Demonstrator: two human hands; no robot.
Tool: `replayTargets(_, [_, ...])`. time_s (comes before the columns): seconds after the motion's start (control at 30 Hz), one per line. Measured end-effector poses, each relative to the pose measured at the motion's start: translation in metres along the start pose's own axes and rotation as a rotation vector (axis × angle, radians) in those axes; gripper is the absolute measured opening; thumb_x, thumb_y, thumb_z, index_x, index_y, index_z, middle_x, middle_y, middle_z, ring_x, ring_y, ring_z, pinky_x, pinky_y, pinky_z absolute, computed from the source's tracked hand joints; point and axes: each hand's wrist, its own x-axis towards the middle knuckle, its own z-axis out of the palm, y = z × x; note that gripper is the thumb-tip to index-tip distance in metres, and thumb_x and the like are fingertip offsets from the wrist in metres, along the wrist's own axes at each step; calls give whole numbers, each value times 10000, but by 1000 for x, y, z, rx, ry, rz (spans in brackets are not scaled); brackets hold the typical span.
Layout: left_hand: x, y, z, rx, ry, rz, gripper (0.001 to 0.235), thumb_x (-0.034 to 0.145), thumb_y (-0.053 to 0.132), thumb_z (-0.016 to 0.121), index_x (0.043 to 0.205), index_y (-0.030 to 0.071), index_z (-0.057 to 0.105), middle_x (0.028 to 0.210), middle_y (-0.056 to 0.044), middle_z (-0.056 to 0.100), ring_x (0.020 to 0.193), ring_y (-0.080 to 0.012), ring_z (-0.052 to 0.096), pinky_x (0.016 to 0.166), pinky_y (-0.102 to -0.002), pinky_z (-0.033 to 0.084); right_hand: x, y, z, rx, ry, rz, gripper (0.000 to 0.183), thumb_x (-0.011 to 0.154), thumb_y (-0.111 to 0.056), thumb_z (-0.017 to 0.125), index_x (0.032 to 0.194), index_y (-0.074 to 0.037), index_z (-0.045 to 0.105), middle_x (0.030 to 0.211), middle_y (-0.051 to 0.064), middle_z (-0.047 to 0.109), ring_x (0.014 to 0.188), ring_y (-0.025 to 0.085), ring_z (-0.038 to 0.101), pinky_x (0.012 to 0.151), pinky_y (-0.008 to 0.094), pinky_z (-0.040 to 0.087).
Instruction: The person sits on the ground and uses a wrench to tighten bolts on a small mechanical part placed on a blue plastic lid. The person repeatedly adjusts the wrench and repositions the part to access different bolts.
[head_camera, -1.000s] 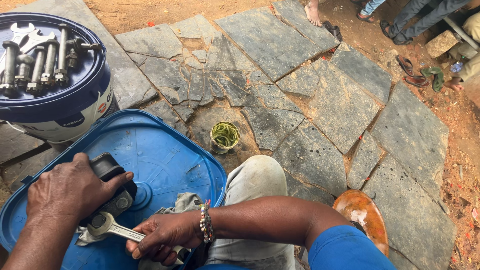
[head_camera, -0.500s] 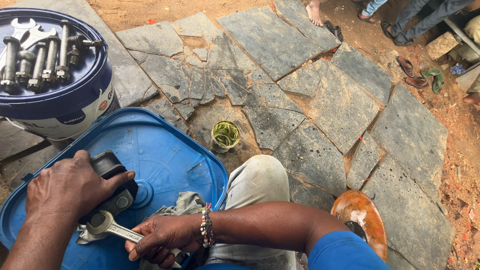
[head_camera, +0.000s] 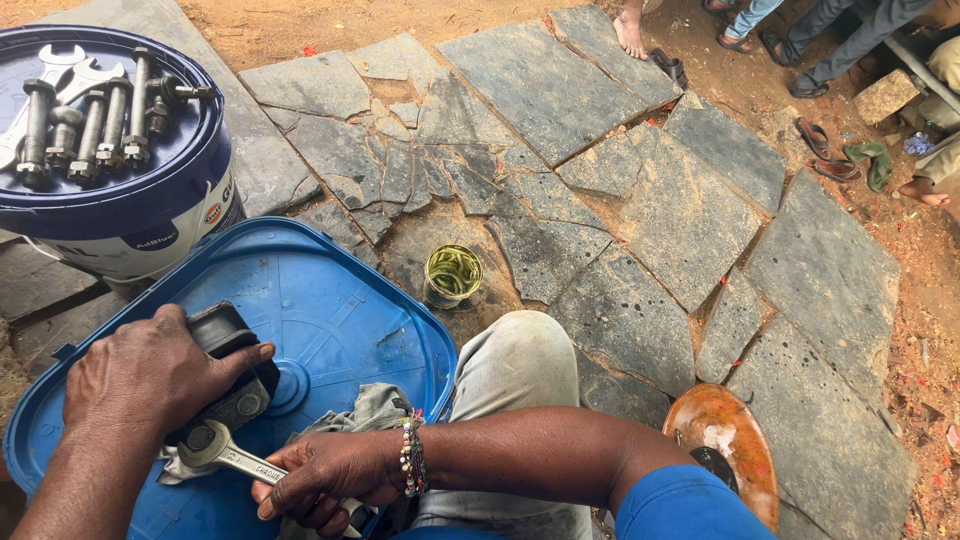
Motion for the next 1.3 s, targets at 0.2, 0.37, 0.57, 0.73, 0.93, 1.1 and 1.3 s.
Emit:
replayTargets(0.2, [-2,0,0,2,22,11,1027,650,885,717,1250,52,697,1043,-234,781,1064,-374,765,889,-487,634,0,1,-1,-11,-12,-3,149,993,-179,680,1007,-124,542,658,-109,373,503,12,381,424,207,327])
replayTargets(0.37, [-3,0,-2,19,37,19,1048,627,903,719,1227,44,713,1061,-227,778,1069,-369,767,897,-479,635,1,1,-2,3,-16,-2,151,996,-179,679,1003,-125,539,666,-108,373,511,10,381,429,203,324])
replayTargets(0.57, [-3,0,-5,34,34,35,1054,637,915,698,1235,48,713,1098,-214,774,1099,-369,753,932,-473,619,3,1,-1,-14,3,-1,159,992,-183,686,1006,-120,541,665,-106,374,515,13,380,433,206,320])
replayTargets(0.73, [-4,2,-9,38,28,44,1048,637,915,696,1235,55,720,1121,-211,773,1108,-365,751,948,-476,611,-1,-1,0,-19,16,-9,158,991,-178,686,1015,-120,541,669,-105,375,522,12,377,436,205,314])
replayTargets(0.93, [-2,0,-8,11,32,31,1032,636,904,718,1216,50,726,1121,-219,769,1094,-382,747,924,-490,610,-2,-4,12,-30,35,-45,175,1000,-156,710,1045,-132,543,678,-113,388,505,-2,360,425,200,314])
replayTargets(1.1, [-9,-1,-9,-33,86,110,899,722,846,693,1166,65,664,1143,-171,730,1098,-357,697,878,-495,582,-15,-18,28,-173,143,-30,175,968,-189,693,1024,-157,530,696,-91,422,520,20,386,440,222,352])
replayTargets(1.3, [3,-11,11,-152,239,182,980,620,830,794,1167,29,655,1155,-204,695,1096,-375,670,889,-490,559,-19,-22,29,-135,193,30,176,947,-200,695,969,-170,523,641,-93,387,478,35,337,430,233,308])
